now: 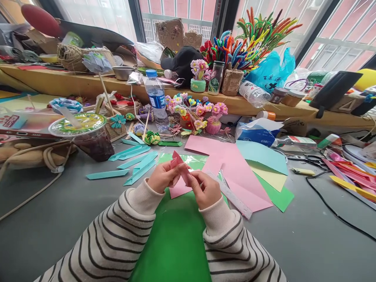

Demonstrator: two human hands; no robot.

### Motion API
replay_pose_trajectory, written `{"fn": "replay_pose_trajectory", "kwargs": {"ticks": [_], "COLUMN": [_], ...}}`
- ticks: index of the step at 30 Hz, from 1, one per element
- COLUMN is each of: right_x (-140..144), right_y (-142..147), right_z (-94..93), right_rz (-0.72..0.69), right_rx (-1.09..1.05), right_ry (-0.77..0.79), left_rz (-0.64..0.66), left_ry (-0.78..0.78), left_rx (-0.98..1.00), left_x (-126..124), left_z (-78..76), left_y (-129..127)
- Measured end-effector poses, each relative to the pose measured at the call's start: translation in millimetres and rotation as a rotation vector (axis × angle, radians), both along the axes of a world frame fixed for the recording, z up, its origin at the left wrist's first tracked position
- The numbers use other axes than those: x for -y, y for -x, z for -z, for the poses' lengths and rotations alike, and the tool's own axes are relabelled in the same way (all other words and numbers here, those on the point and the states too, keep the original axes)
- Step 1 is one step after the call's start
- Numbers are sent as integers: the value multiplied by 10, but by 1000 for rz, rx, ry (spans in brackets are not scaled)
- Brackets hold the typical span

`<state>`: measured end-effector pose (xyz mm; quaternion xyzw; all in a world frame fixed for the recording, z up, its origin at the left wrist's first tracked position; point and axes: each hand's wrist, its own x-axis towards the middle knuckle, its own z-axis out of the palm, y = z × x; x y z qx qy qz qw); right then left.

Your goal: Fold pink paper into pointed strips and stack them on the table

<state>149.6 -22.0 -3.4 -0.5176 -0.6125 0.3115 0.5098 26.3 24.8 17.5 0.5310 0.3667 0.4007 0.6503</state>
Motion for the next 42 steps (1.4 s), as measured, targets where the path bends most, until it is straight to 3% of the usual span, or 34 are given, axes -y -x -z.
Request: {"fn": "replay_pose_trajectory", "kwargs": {"ticks": [4, 9, 15, 21, 25, 28, 35, 39, 42], "right_x": [18, 42, 13, -3, 3, 9, 13, 4, 3], "right_y": [-18, -29, -66, -124, -119, -86, -25, -47, -25], "right_z": [-4, -15, 24, 36, 25, 25, -18, -69, -84], "right_rz": [50, 215, 242, 266, 234, 207, 92, 65, -1], "right_rx": [102, 455, 657, 1020, 1101, 957, 52, -271, -368], "right_ry": [-97, -352, -603, -738, -728, -597, 46, 194, 245], "left_rz": [-51, -37, -7, 86, 59, 28, 102, 32, 0], "left_ry": [-23, -23, 11, 45, 22, 5, 70, 172, 279], "left_rx": [-25, -21, -10, 108, 58, 43, 125, 378, 541], "left_x": [16, 28, 31, 21, 36, 47, 36, 4, 1], "left_z": [6, 21, 44, 46, 28, 28, 56, 52, 36], "left_y": [-1, -17, -17, -15, -22, -27, -26, -20, -22]}}
